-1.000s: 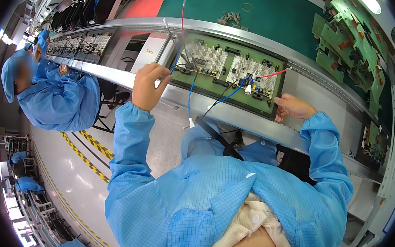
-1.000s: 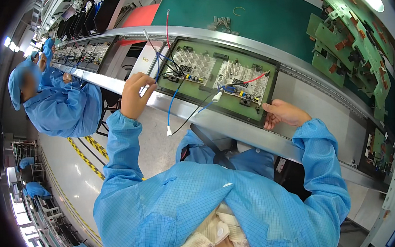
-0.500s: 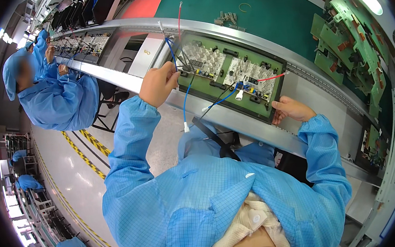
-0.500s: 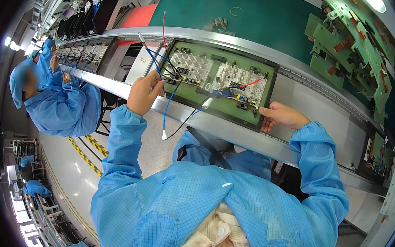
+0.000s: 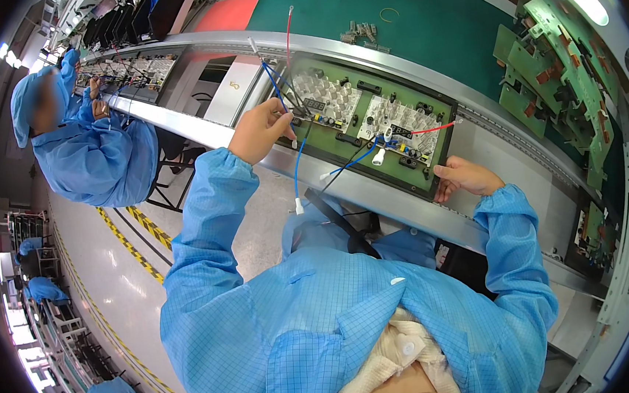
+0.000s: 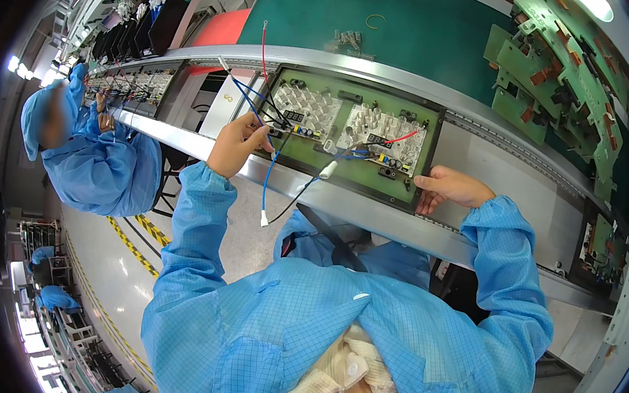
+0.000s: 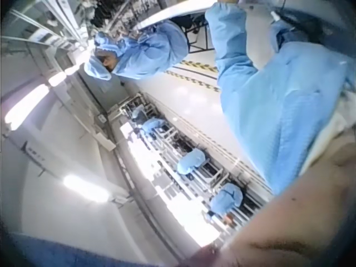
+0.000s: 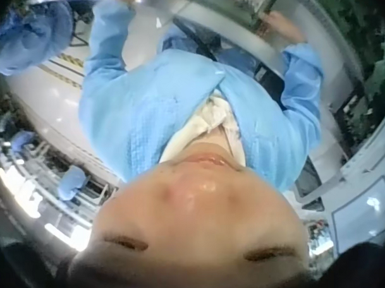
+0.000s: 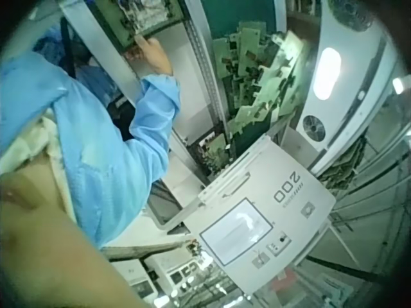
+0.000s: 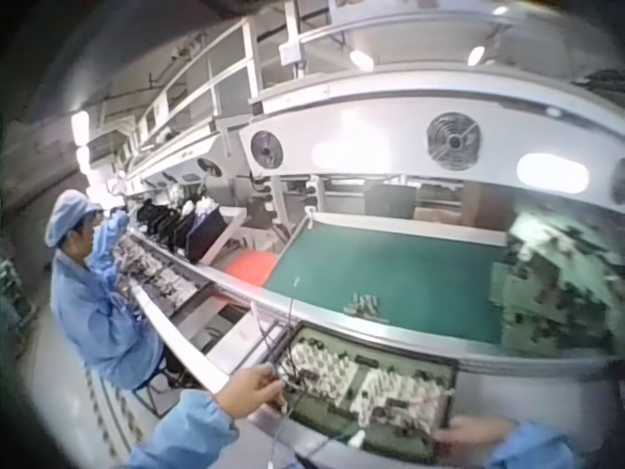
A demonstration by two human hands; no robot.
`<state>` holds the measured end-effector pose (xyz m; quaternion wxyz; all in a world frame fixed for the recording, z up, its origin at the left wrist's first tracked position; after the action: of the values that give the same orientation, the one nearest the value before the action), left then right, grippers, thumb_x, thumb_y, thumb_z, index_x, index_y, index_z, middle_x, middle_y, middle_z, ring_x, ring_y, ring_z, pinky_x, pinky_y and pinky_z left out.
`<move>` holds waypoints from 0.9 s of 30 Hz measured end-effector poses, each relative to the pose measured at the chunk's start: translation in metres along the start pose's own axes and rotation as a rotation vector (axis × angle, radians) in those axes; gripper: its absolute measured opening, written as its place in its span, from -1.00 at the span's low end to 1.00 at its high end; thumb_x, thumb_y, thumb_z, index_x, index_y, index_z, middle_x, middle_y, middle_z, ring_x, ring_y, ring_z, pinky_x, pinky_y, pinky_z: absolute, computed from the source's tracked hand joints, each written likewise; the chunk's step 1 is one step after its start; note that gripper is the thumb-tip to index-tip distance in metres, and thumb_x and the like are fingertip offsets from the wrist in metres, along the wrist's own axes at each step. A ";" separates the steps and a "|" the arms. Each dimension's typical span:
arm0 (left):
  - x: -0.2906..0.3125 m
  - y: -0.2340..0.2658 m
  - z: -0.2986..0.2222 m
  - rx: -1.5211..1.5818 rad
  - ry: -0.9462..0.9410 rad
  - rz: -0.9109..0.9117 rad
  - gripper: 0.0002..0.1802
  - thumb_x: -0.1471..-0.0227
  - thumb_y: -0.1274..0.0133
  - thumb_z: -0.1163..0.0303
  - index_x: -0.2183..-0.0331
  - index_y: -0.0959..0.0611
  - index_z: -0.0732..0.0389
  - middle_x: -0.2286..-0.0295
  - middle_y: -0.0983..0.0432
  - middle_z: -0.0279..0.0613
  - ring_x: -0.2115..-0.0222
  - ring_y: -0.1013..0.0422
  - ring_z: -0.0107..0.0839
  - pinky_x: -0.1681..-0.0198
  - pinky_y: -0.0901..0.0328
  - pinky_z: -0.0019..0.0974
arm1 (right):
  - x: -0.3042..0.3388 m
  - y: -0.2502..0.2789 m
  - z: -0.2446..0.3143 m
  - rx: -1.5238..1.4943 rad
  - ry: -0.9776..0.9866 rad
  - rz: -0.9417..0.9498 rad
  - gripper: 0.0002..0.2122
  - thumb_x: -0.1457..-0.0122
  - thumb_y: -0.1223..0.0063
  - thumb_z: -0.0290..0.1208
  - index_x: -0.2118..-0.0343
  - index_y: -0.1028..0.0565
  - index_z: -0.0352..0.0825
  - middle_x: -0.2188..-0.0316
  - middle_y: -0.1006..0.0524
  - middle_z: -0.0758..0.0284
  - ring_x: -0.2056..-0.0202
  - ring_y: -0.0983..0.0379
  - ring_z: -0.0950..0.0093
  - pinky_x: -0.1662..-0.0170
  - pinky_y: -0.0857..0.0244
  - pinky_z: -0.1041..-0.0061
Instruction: Assembling and testing circuit boards on a production line by connecting wires and placing boards in fixtures.
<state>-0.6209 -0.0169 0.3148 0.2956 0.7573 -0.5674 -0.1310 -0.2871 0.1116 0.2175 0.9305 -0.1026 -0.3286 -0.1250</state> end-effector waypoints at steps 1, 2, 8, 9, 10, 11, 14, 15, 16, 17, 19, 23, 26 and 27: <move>0.000 -0.001 0.000 0.001 -0.001 0.001 -0.79 -0.15 0.04 0.38 0.31 -0.48 0.37 0.53 -0.59 -0.09 0.48 -0.52 -0.43 0.33 -0.37 -0.41 | 0.000 0.000 0.000 0.023 -0.020 0.016 -0.65 -0.27 0.07 -0.13 0.25 -0.37 -0.42 0.46 -0.55 0.17 0.44 -0.54 0.42 0.34 -0.41 0.54; 0.000 -0.002 -0.001 0.008 -0.010 0.006 -0.79 -0.16 0.04 0.38 0.30 -0.48 0.37 0.53 -0.59 -0.09 0.47 -0.52 -0.43 0.32 -0.36 -0.41 | 0.000 0.000 0.000 0.047 -0.039 0.032 -0.66 -0.26 0.07 -0.14 0.27 -0.38 -0.42 0.48 -0.56 0.17 0.46 -0.54 0.42 0.35 -0.40 0.54; -0.006 -0.007 -0.009 0.008 -0.050 0.037 -0.79 -0.16 0.05 0.38 0.28 -0.47 0.37 0.52 -0.60 -0.13 0.45 -0.52 -0.45 0.31 -0.35 -0.42 | -0.002 0.007 -0.006 0.150 -0.069 0.055 -0.63 -0.26 0.11 -0.13 0.32 -0.45 -0.45 0.53 -0.58 0.17 0.49 -0.53 0.45 0.36 -0.38 0.54; -0.007 -0.007 -0.011 -0.020 -0.063 0.040 -0.79 -0.17 0.05 0.38 0.28 -0.47 0.37 0.52 -0.60 -0.14 0.44 -0.52 -0.46 0.32 -0.34 -0.42 | -0.002 0.008 -0.005 0.144 -0.067 0.051 -0.63 -0.26 0.11 -0.13 0.32 -0.45 -0.45 0.53 -0.58 0.17 0.49 -0.53 0.45 0.36 -0.38 0.54; -0.007 -0.007 -0.011 -0.025 -0.069 0.050 -0.79 -0.17 0.05 0.38 0.28 -0.47 0.37 0.52 -0.60 -0.14 0.44 -0.52 -0.46 0.32 -0.34 -0.42 | -0.003 0.005 -0.003 0.173 -0.062 0.101 -0.61 -0.27 0.13 -0.12 0.34 -0.47 -0.46 0.54 -0.58 0.17 0.49 -0.53 0.46 0.36 -0.38 0.55; -0.006 -0.004 -0.010 -0.015 -0.069 0.031 -0.79 -0.14 0.03 0.37 0.28 -0.49 0.35 0.53 -0.60 -0.15 0.45 -0.53 -0.42 0.33 -0.34 -0.38 | -0.003 0.000 -0.002 0.201 -0.055 0.151 -0.59 -0.27 0.15 -0.10 0.35 -0.49 -0.46 0.55 -0.59 0.18 0.49 -0.53 0.48 0.36 -0.38 0.55; -0.006 0.000 -0.004 -0.008 -0.058 0.035 -0.79 -0.11 0.00 0.36 0.28 -0.50 0.33 0.53 -0.61 -0.15 0.46 -0.54 -0.36 0.34 -0.33 -0.35 | -0.004 -0.006 0.003 0.213 -0.042 0.160 -0.57 -0.26 0.16 -0.10 0.36 -0.51 -0.47 0.56 -0.59 0.18 0.50 -0.53 0.49 0.37 -0.38 0.56; -0.006 -0.001 0.000 -0.008 -0.038 0.050 -0.79 -0.11 0.00 0.37 0.28 -0.50 0.33 0.53 -0.61 -0.14 0.45 -0.54 -0.35 0.34 -0.33 -0.35 | -0.006 -0.005 0.003 0.205 -0.041 0.151 -0.57 -0.26 0.16 -0.10 0.36 -0.51 -0.47 0.56 -0.59 0.18 0.50 -0.53 0.49 0.37 -0.38 0.56; -0.006 -0.001 -0.001 -0.007 -0.056 0.059 -0.79 -0.11 -0.01 0.37 0.28 -0.51 0.33 0.51 -0.61 -0.11 0.43 -0.55 -0.34 0.34 -0.33 -0.34 | -0.007 -0.006 0.000 0.211 -0.054 0.163 -0.56 -0.26 0.16 -0.09 0.35 -0.51 -0.48 0.55 -0.59 0.18 0.50 -0.53 0.49 0.37 -0.38 0.56; -0.004 -0.002 0.000 -0.007 -0.064 0.076 -0.79 -0.11 -0.01 0.37 0.28 -0.51 0.33 0.51 -0.61 -0.11 0.43 -0.55 -0.34 0.34 -0.33 -0.34 | -0.008 -0.007 -0.003 0.216 -0.069 0.175 -0.56 -0.26 0.15 -0.08 0.34 -0.51 -0.48 0.55 -0.59 0.18 0.50 -0.53 0.49 0.37 -0.39 0.56; -0.003 0.005 0.004 0.001 -0.051 0.047 -0.80 -0.11 -0.01 0.38 0.29 -0.51 0.34 0.51 -0.60 -0.10 0.42 -0.56 -0.33 0.34 -0.34 -0.34 | -0.012 -0.007 0.000 0.212 -0.071 0.176 -0.56 -0.26 0.15 -0.08 0.33 -0.51 -0.48 0.55 -0.59 0.18 0.50 -0.54 0.49 0.37 -0.39 0.57; 0.002 0.008 0.006 0.042 -0.040 0.102 -0.78 -0.10 -0.02 0.39 0.33 -0.53 0.40 0.51 -0.60 -0.11 0.42 -0.55 -0.38 0.35 -0.34 -0.39 | -0.007 -0.010 0.000 0.202 -0.108 0.196 -0.55 -0.25 0.13 -0.07 0.32 -0.51 -0.49 0.55 -0.59 0.18 0.50 -0.54 0.48 0.37 -0.41 0.57; 0.001 0.007 0.002 0.001 -0.063 0.178 -0.76 -0.12 -0.02 0.39 0.31 -0.52 0.42 0.50 -0.60 -0.07 0.39 -0.54 -0.39 0.29 -0.37 -0.40 | -0.009 -0.011 0.002 0.240 -0.142 0.186 -0.54 -0.24 0.11 -0.06 0.33 -0.51 -0.51 0.54 -0.59 0.16 0.50 -0.54 0.48 0.38 -0.41 0.56; 0.001 0.007 -0.003 -0.032 -0.100 0.199 -0.76 -0.11 -0.03 0.39 0.31 -0.53 0.43 0.50 -0.60 -0.08 0.39 -0.54 -0.39 0.28 -0.37 -0.40 | -0.008 -0.011 0.004 0.235 -0.142 0.181 -0.54 -0.24 0.11 -0.06 0.33 -0.51 -0.51 0.54 -0.59 0.16 0.50 -0.54 0.48 0.38 -0.41 0.56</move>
<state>-0.6243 -0.0181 0.3213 0.2906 0.6847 -0.6518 -0.1478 -0.2988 0.1040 0.2164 0.9180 -0.0309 -0.3953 0.0060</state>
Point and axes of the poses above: each hand's wrist, its own x-axis away from the middle knuckle, its own y-axis out of the back of the hand, z = x × y, the point moved 9 cm from there along -x, towards the middle knuckle
